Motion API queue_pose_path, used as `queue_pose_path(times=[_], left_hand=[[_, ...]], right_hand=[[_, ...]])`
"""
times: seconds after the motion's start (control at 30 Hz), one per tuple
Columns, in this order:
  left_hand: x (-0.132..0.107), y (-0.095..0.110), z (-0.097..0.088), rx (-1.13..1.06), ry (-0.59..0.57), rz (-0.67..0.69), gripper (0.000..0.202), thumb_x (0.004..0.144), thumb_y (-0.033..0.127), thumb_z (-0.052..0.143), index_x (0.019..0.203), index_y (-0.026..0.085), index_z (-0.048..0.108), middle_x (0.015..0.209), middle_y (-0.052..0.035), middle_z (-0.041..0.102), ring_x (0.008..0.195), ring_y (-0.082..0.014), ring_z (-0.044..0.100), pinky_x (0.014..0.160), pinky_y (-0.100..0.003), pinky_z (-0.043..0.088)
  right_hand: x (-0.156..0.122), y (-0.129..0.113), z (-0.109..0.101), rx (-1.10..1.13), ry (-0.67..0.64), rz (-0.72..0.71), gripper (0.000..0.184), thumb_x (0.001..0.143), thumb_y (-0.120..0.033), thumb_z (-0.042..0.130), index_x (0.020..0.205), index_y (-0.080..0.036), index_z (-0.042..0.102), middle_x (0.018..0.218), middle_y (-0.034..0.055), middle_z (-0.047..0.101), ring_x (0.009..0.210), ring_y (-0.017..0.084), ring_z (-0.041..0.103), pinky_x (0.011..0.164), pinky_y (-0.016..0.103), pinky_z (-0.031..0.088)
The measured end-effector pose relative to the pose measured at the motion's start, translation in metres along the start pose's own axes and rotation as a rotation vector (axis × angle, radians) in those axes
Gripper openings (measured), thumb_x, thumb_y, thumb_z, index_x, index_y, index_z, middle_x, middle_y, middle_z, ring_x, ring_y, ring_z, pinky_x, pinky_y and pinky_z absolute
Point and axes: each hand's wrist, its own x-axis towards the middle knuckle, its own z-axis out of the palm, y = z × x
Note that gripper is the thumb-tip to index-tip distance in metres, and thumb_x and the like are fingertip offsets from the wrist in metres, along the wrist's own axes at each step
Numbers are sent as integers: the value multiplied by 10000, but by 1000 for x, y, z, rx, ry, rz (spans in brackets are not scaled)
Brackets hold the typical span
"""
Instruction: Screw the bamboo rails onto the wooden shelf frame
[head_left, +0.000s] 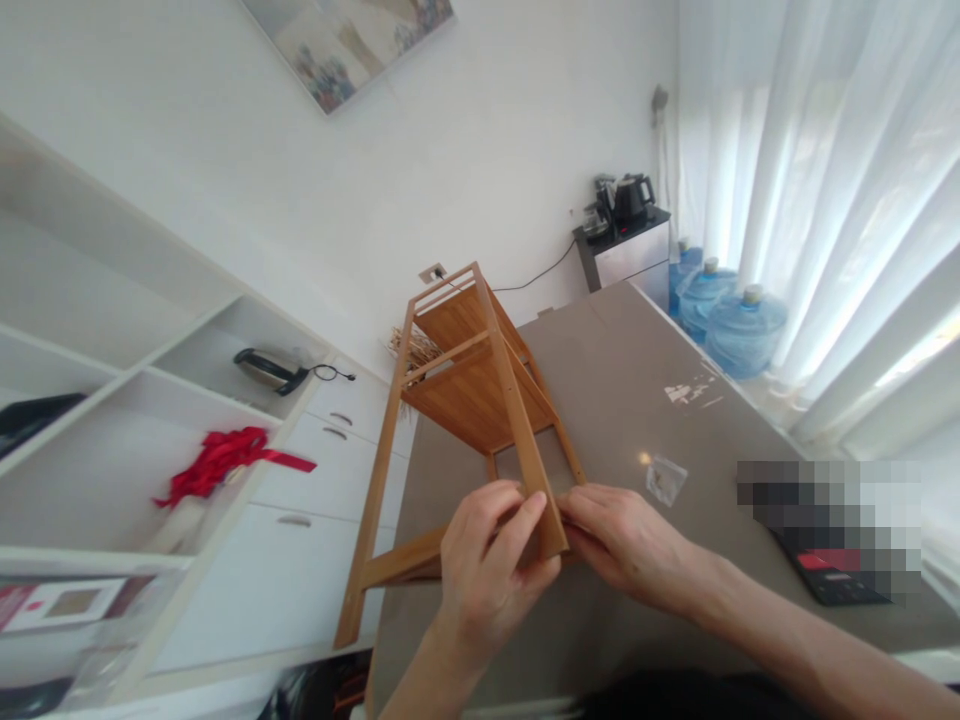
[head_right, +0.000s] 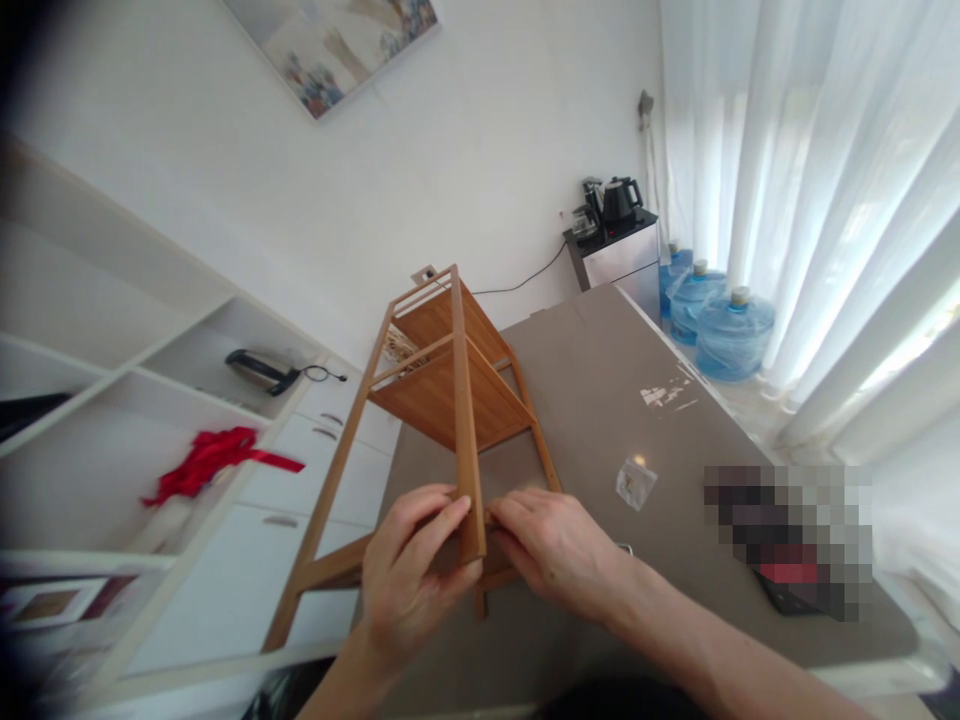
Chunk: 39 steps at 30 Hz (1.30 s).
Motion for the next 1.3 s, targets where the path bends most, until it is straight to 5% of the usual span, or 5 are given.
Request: queue_pose_path(times=[1.3], left_hand=[[-4, 2, -2, -80, -10, -14, 398, 773, 112, 666, 1163, 160, 601, 956, -73, 569, 1019, -234, 598, 825, -359, 559]], right_hand=[[-1, 0, -6, -99, -79, -2, 146, 932, -190, 438, 823, -172, 534, 745, 12, 582, 652, 125, 509, 622, 237, 368]])
